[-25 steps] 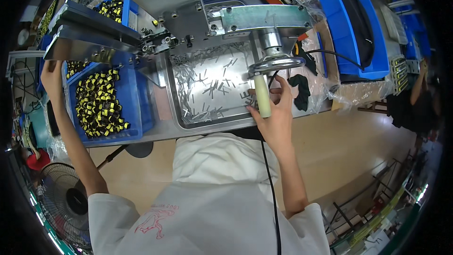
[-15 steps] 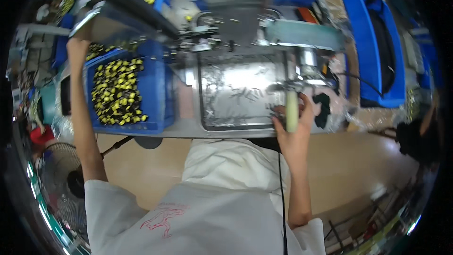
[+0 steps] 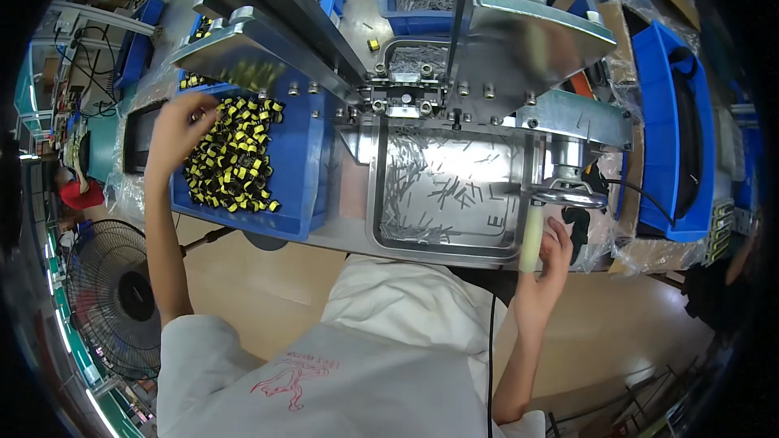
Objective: Picking small electronic parts from bins, placing them into an assembly jig, and operating a manual press lever.
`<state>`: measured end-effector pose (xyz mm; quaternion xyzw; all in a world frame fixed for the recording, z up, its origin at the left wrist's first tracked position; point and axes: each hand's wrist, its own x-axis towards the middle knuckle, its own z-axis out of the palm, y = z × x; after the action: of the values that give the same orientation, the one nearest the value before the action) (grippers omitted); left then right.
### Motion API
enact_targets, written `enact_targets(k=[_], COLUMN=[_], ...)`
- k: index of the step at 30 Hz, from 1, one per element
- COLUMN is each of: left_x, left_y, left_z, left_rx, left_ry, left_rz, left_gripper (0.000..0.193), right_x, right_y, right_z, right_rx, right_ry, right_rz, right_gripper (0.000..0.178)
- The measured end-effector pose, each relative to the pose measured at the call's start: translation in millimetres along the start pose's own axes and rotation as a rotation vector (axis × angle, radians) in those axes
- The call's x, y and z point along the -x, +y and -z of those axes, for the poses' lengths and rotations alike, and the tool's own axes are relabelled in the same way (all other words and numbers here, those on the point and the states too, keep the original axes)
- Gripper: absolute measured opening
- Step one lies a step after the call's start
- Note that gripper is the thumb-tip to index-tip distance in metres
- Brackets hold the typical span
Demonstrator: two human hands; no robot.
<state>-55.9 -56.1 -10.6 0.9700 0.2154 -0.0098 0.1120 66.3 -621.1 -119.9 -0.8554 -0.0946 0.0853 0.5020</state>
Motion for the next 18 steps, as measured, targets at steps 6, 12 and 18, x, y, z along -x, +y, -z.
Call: enact_targets(k=[6, 12, 18], left_x=[60, 79, 84], left_y=[14, 18, 39], left_z=[-36, -64, -55], left_rx=[-0.127, 0.016, 0.255], left_ry=[-0.021, 0.206, 0.287], left_rz=[-0.059, 0.051, 0.144], left_gripper=[0.029, 0.026, 0.026], right_x=[8, 8, 8], right_y=[9, -2, -10], right_z=[4, -7, -10], right_rx=[-0.244, -0.146, 0.062], right_ry=[0.049, 0.028, -0.013], right_rz=[-0.17, -0.192, -0.075], right_gripper=[0.014, 0.016, 0.013])
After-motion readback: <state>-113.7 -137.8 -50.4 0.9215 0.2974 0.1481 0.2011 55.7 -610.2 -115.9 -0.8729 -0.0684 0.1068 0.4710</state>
